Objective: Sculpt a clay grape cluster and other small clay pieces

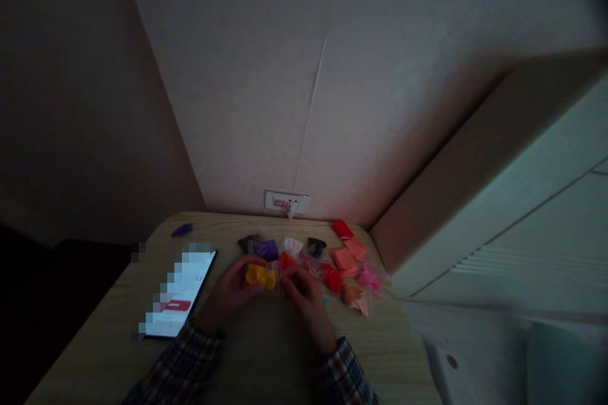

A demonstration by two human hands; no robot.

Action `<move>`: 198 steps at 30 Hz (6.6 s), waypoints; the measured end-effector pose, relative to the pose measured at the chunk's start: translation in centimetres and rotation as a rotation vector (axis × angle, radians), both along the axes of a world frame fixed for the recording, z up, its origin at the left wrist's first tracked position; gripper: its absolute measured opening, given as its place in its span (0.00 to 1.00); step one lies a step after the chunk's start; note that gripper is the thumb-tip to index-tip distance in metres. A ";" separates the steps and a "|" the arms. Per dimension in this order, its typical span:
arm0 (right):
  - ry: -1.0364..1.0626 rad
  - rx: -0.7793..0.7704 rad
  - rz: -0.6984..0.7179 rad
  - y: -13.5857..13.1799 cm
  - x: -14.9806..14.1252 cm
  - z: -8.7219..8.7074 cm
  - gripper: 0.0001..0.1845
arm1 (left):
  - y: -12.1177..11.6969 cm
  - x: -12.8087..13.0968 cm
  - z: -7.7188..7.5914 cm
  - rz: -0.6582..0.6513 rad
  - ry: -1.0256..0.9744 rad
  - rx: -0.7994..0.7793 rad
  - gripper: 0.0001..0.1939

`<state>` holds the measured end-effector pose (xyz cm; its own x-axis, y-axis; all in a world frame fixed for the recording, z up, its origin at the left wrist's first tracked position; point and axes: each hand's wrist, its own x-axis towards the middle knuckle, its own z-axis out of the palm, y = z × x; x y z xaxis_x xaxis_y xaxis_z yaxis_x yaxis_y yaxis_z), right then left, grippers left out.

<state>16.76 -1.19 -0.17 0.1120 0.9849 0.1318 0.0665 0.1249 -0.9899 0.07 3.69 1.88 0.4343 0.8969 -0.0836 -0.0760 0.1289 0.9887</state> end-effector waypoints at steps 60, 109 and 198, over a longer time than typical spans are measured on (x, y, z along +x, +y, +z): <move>-0.486 0.110 -0.552 -1.1 8.5 0.3 0.21 | -1.3 0.8 -1.2 0.143 0.596 1.134 0.13; -0.613 0.435 0.060 -1.8 0.1 0.7 0.20 | -0.6 0.6 -1.2 0.000 -0.003 0.035 0.07; -0.292 0.193 -0.057 -1.6 -1.2 1.4 0.04 | -1.2 1.0 -1.7 -0.053 0.183 0.240 0.06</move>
<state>15.59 -2.83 1.22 0.0957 0.9321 0.3493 0.3557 0.2957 -0.8866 1.06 2.54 0.16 0.4782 0.8770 0.0465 0.1068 -0.1107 0.9881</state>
